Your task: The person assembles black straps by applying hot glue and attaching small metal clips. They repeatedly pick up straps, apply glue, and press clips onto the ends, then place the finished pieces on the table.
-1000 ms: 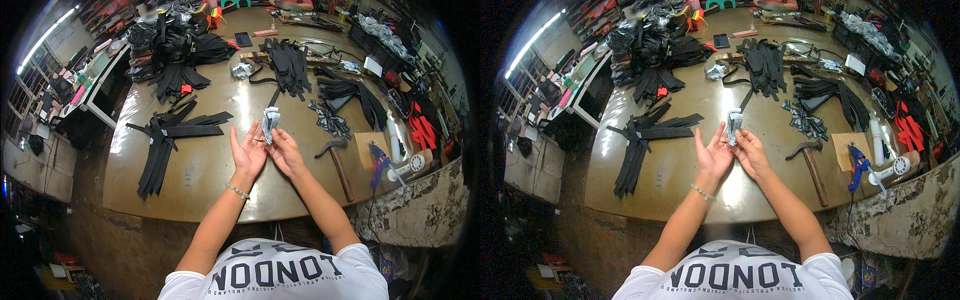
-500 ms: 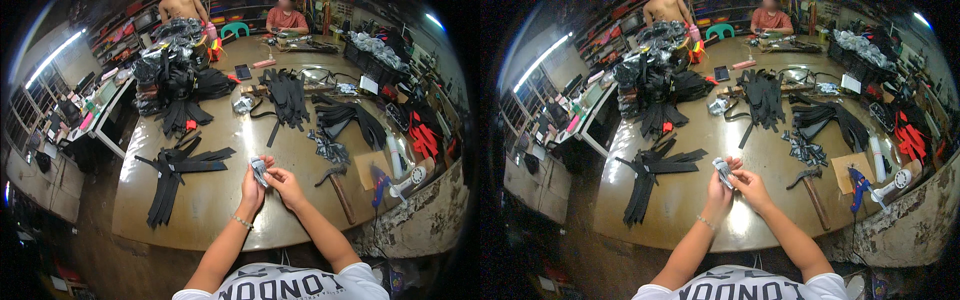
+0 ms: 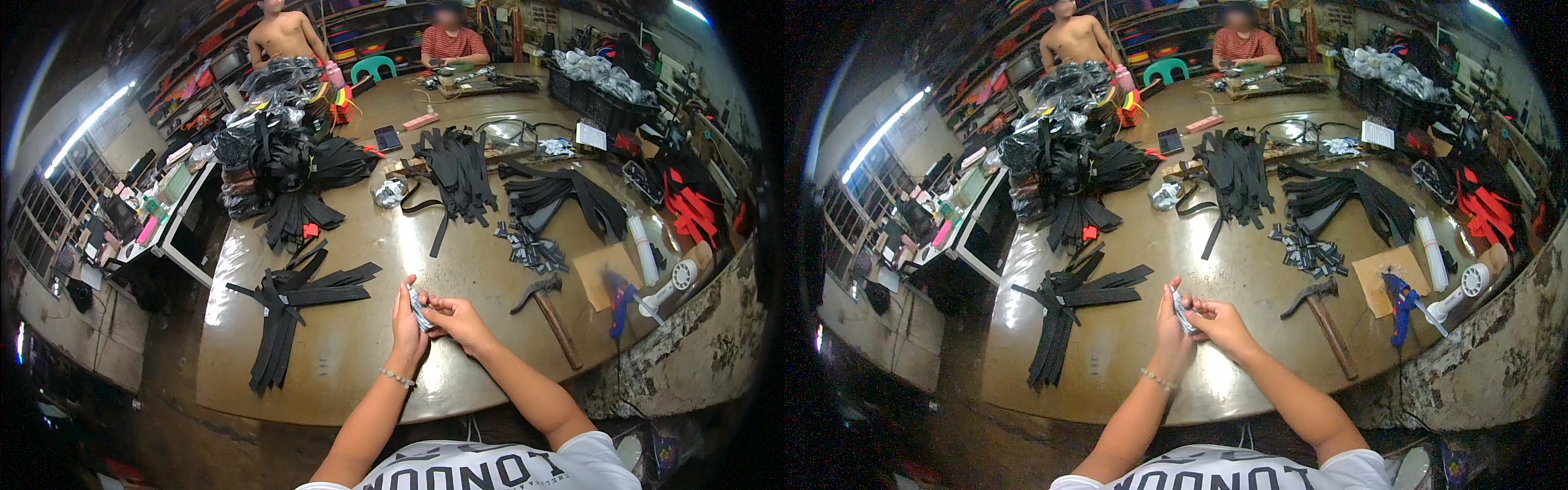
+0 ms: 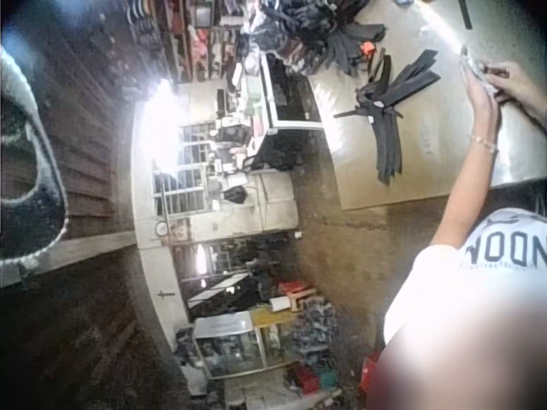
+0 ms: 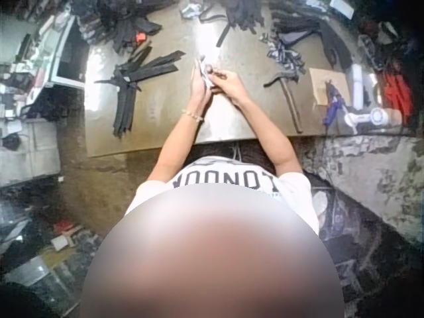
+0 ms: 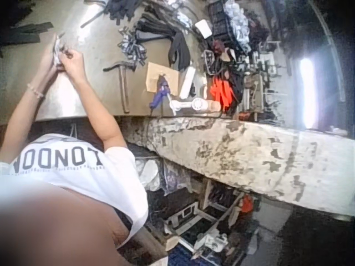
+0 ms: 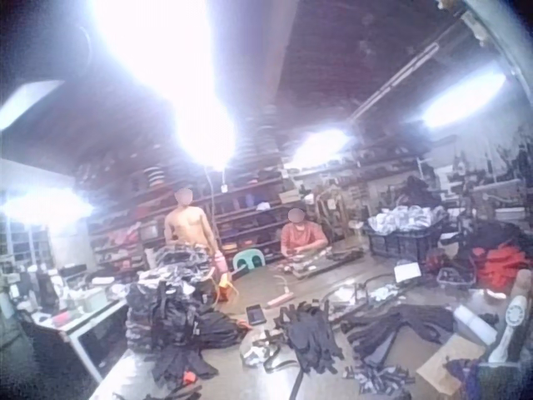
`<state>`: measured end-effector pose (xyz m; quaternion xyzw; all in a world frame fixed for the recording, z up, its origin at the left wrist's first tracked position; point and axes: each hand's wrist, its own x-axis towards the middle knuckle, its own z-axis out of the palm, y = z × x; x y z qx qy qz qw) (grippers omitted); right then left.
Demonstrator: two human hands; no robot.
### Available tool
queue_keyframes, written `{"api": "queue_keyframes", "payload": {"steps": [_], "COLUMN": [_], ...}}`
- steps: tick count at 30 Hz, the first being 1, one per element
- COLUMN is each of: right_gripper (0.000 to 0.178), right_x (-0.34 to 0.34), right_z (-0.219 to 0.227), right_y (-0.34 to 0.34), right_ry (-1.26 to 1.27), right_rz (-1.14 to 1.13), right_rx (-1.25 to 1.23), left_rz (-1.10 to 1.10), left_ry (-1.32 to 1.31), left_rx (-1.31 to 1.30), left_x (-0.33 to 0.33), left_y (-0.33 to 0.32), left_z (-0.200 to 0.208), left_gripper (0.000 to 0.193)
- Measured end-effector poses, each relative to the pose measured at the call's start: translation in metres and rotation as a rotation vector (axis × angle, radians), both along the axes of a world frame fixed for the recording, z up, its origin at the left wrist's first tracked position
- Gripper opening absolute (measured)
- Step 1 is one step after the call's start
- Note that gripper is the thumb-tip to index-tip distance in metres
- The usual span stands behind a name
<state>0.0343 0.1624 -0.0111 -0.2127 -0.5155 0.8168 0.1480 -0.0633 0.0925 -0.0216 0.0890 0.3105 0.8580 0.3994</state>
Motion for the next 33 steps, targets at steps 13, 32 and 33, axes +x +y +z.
{"api": "queue_keyframes", "payload": {"steps": [13, 32, 33], "right_gripper": [0.036, 0.019, 0.018], "right_x": [0.080, 0.203, 0.199], "right_z": [0.047, 0.166, 0.160], "right_y": [-0.025, -0.076, -0.071], "right_ry": [-0.213, 1.405, 1.384], "right_rz": [0.046, 1.023, 1.055], "right_rx": [0.884, 0.748, 0.784], "left_rz": [0.114, 0.169, 0.191], "left_ry": [0.126, 1.798, 1.725], "left_rx": [-0.360, -1.137, -1.124], "left_x": [-0.051, -0.073, -0.071], "left_y": [-0.007, 0.036, 0.019], "left_z": [0.000, 0.008, 0.012], "left_gripper": [0.029, 0.026, 0.027]}}
